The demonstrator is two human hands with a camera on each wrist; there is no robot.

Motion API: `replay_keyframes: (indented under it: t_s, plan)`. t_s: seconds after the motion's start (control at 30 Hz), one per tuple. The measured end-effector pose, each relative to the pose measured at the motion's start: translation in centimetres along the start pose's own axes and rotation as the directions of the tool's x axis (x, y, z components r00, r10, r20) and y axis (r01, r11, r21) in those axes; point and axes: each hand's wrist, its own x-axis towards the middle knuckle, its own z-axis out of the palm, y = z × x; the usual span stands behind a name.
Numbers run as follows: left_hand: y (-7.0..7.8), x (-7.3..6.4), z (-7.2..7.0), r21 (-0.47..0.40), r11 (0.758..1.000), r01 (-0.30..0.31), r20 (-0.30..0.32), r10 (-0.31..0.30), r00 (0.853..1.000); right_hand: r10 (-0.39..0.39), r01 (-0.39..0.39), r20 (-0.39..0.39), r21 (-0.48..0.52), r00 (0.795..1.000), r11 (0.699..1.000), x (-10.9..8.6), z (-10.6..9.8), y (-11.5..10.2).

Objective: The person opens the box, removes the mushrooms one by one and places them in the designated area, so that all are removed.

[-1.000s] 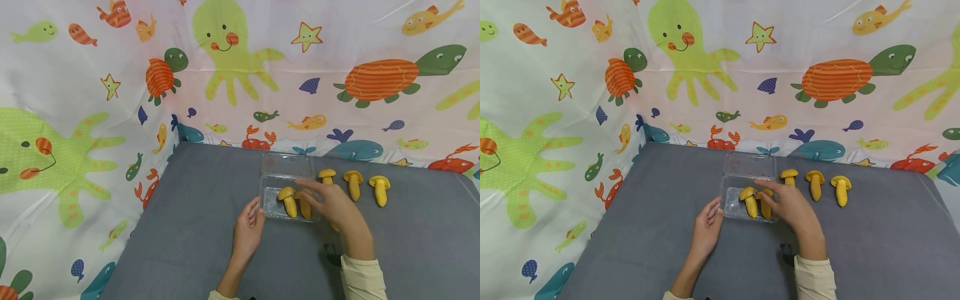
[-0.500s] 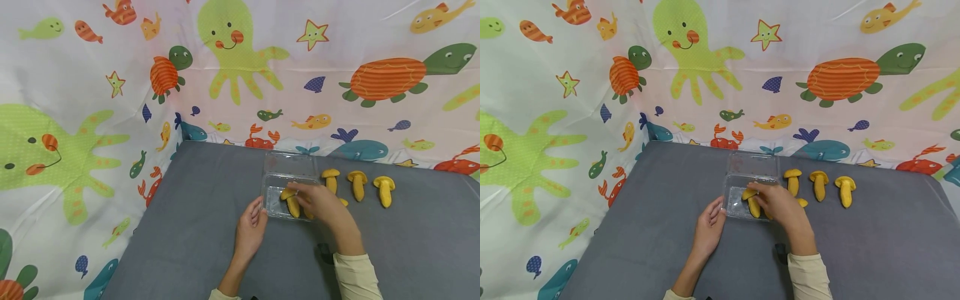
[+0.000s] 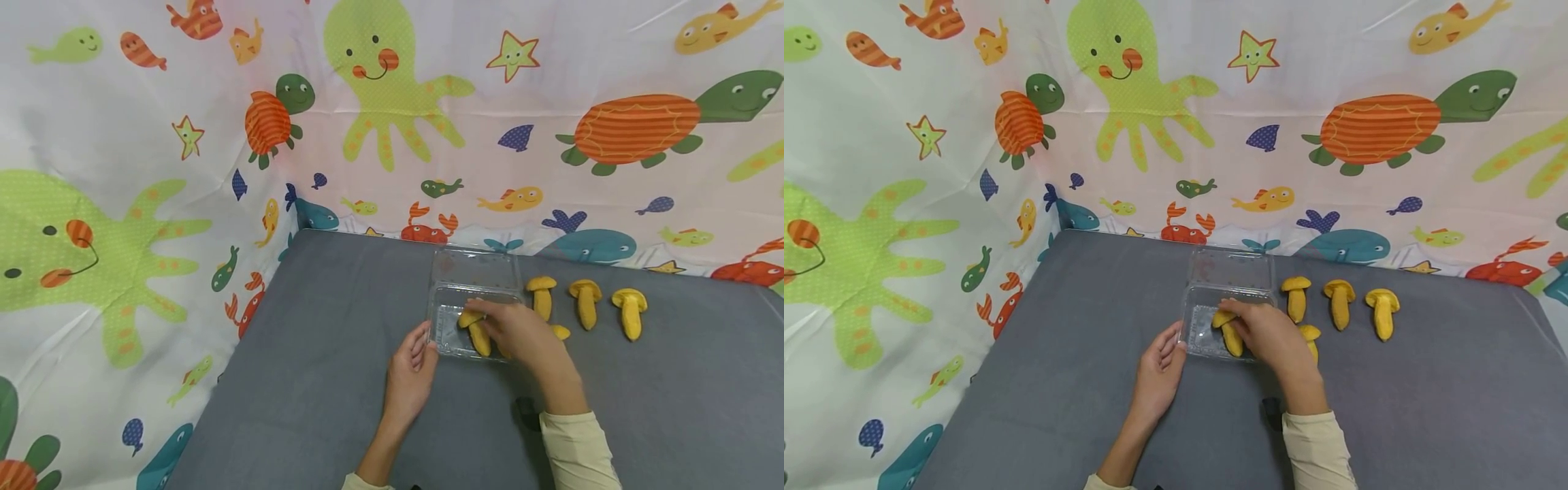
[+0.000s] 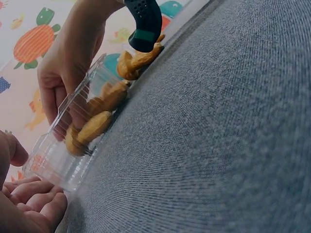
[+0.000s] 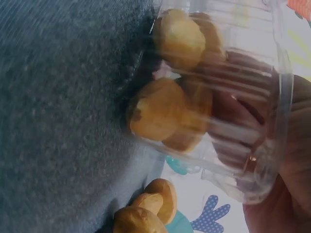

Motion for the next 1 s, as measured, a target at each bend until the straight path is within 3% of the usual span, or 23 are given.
replay_keyframes:
  t_s: [1.0]
  plan:
    - [-0.22,-0.15,-0.27,-0.02,0.999,-0.031,0.011,0.031,0.999,0.022,-0.022,-0.011,-0.019,1.0,1.0,1.02,0.8,-0.72]
